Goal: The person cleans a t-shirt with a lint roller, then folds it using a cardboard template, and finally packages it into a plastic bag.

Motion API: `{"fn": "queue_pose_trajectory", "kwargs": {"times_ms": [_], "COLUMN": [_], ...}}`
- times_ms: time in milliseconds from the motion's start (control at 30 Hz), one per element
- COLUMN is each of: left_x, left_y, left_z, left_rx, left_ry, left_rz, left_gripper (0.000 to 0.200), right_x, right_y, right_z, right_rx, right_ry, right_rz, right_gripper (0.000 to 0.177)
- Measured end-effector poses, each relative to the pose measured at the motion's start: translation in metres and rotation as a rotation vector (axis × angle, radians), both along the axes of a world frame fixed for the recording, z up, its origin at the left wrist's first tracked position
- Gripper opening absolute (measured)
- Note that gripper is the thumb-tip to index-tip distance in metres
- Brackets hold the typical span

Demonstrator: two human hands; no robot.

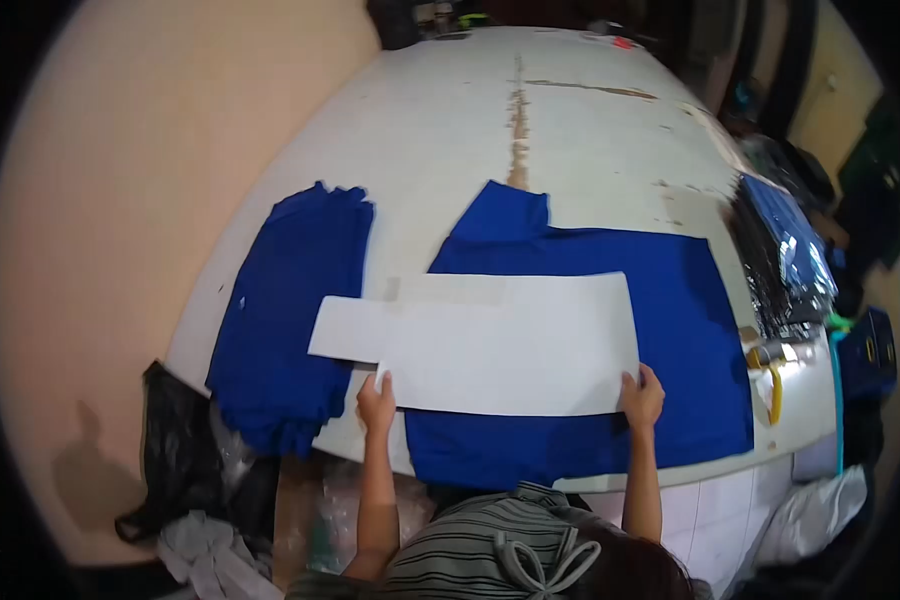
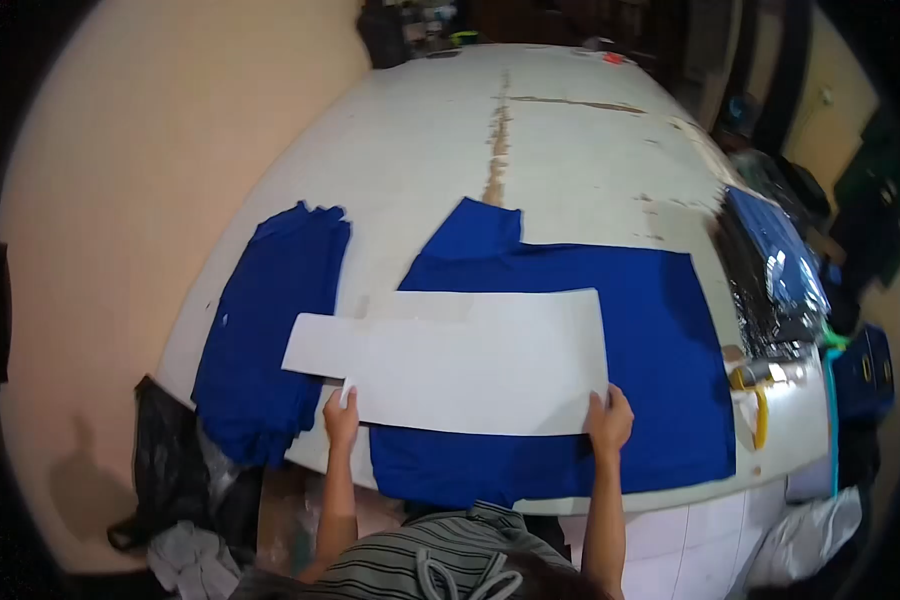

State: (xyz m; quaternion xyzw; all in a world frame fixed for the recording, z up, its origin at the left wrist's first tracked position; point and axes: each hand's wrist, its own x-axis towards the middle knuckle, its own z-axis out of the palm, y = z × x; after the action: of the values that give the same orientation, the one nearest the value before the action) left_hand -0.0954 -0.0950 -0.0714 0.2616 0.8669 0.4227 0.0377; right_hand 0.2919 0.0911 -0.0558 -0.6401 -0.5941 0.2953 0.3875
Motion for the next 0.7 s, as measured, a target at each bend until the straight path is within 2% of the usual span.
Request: {"fn": "queue_pose_trajectory", "kwargs": {"times_ms": [67, 200, 333, 467, 567, 600, 633, 700], "left_x": [-0.002, 0.001, -0.002, -0.01, -0.017, -0.009, 0.011, 0.075], "left_y": [-0.002, -0.003, 0.0, -0.01, -0.01, -0.008, -0.013, -0.019], "left_z": [0.001, 0.003, -0.003, -0.012, -0.027, -0.004, 0.043, 0.157], "left_rx": [-0.039, -0.083, -0.079, -0.088, 0.065, 0.201, 0.321, 0.581], "left_ry": [-0.012, -0.045, 0.004, -0.148, 0.284, 0.004, -0.282, -0.507], "left_rz": [-0.025, -0.028, -0.09, -0.084, 0.137, 0.026, -0.084, -0.551], "left_gripper": [0.034, 0.034, 0.034, 0.031, 0.036, 0.04, 0.044, 0.041], "right_x": [-0.012, -0.017, -0.019, -0.02, -0.013, -0.005, 0.005, 0.028], "right_y": [-0.008, -0.005, -0.004, -0.007, -0.007, -0.009, -0.015, -0.027], "right_z": [0.013, 0.006, -0.005, -0.007, -0.003, 0.002, 0.007, 0.011], "right_rx": [0.142, -0.005, 0.084, 0.133, 0.189, 0.219, 0.243, 0.242], "right_ry": [-0.48, -0.471, -0.525, -0.527, -0.449, -0.366, -0.286, -0.225], "right_rz": [-0.072, -0.117, -0.18, -0.208, -0.27, -0.27, -0.269, -0.274], "right_gripper": [0.028, 0.034, 0.034, 0.032, 0.029, 0.028, 0.028, 0.027]}}
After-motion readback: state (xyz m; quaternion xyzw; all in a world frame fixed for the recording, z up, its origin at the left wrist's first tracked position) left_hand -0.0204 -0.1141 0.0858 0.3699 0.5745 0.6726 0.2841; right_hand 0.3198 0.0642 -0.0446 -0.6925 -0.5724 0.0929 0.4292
